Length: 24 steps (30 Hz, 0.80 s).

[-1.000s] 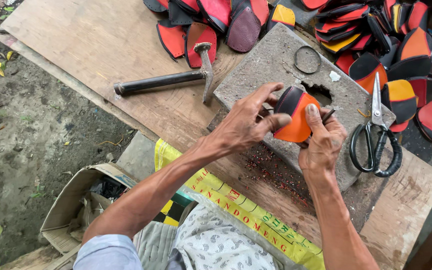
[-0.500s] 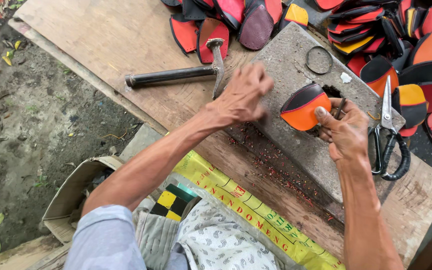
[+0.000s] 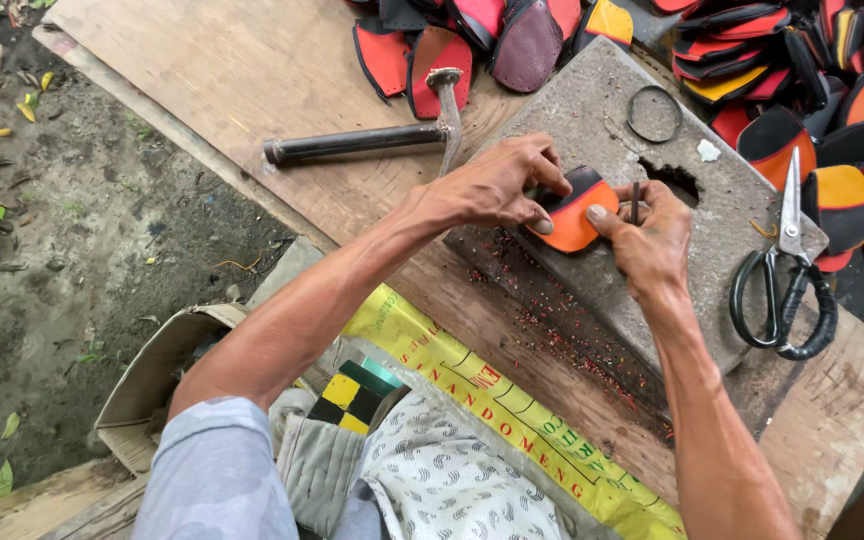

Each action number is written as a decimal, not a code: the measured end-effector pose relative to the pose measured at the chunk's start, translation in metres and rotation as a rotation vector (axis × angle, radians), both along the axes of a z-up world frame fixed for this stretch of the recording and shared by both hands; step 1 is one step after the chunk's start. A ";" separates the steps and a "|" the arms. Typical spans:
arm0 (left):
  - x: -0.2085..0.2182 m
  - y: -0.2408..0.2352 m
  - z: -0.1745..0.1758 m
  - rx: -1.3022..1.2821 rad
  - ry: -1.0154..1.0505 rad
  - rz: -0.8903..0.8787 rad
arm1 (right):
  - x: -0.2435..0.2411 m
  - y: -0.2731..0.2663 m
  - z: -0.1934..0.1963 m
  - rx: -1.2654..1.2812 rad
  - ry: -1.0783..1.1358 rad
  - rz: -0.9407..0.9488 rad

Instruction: The person uses a hammer and a metal punch to drive fasteners through the edges of red and black slipper soles. They repeatedly position each sole on a wooden block, strike the punch, and then move the finished sole aside to a pile. The process is repeated for multiple soles throughout the clip.

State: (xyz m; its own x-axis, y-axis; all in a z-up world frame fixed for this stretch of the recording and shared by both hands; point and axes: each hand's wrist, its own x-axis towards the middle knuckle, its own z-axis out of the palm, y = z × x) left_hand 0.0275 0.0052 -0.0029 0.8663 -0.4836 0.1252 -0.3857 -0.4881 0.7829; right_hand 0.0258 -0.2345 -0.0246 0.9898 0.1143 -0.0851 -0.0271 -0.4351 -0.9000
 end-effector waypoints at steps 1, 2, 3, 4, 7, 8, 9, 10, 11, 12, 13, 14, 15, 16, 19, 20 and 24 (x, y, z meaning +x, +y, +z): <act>0.000 -0.001 0.000 0.031 -0.051 -0.021 | 0.001 0.000 0.003 -0.019 0.047 -0.016; -0.002 -0.001 -0.002 0.038 -0.111 -0.027 | 0.001 0.001 0.006 -0.039 0.098 -0.032; -0.003 -0.002 -0.003 0.045 -0.170 -0.034 | 0.001 0.002 0.009 -0.045 0.115 -0.025; -0.004 -0.004 -0.004 0.054 -0.232 -0.044 | 0.003 0.003 0.012 -0.050 0.130 -0.022; -0.006 -0.009 -0.005 0.109 -0.129 -0.019 | 0.003 0.002 0.020 -0.049 0.150 0.028; -0.007 -0.010 -0.005 0.112 -0.112 -0.005 | 0.003 0.002 0.021 -0.044 0.151 0.054; -0.009 -0.011 -0.005 0.116 -0.096 0.009 | 0.004 0.000 0.023 -0.083 0.168 0.071; -0.007 -0.012 -0.004 0.122 -0.082 0.018 | 0.005 -0.004 0.024 -0.119 0.183 0.082; -0.005 -0.012 -0.002 0.126 -0.097 0.023 | 0.007 -0.008 0.024 -0.155 0.198 0.093; -0.002 -0.014 -0.002 0.123 -0.110 0.024 | 0.009 -0.016 0.022 -0.132 0.134 0.084; 0.001 -0.015 -0.003 0.120 -0.123 0.026 | 0.011 -0.026 0.018 -0.109 0.069 0.075; 0.001 -0.014 -0.005 0.126 -0.121 0.022 | 0.015 -0.037 0.012 -0.087 -0.001 0.064; 0.000 -0.013 -0.007 0.133 -0.119 0.018 | 0.024 -0.047 0.005 0.164 0.003 0.015; 0.004 -0.014 -0.009 0.133 -0.123 0.008 | 0.036 -0.060 0.000 0.411 -0.003 -0.039; 0.007 -0.016 -0.010 0.083 -0.121 0.005 | 0.073 -0.102 -0.016 0.672 -0.019 -0.174; 0.008 -0.015 -0.010 0.079 -0.127 0.004 | 0.084 -0.112 -0.022 0.684 -0.021 -0.217; 0.008 -0.017 -0.009 0.069 -0.118 0.018 | 0.114 -0.127 -0.041 0.911 0.098 -0.328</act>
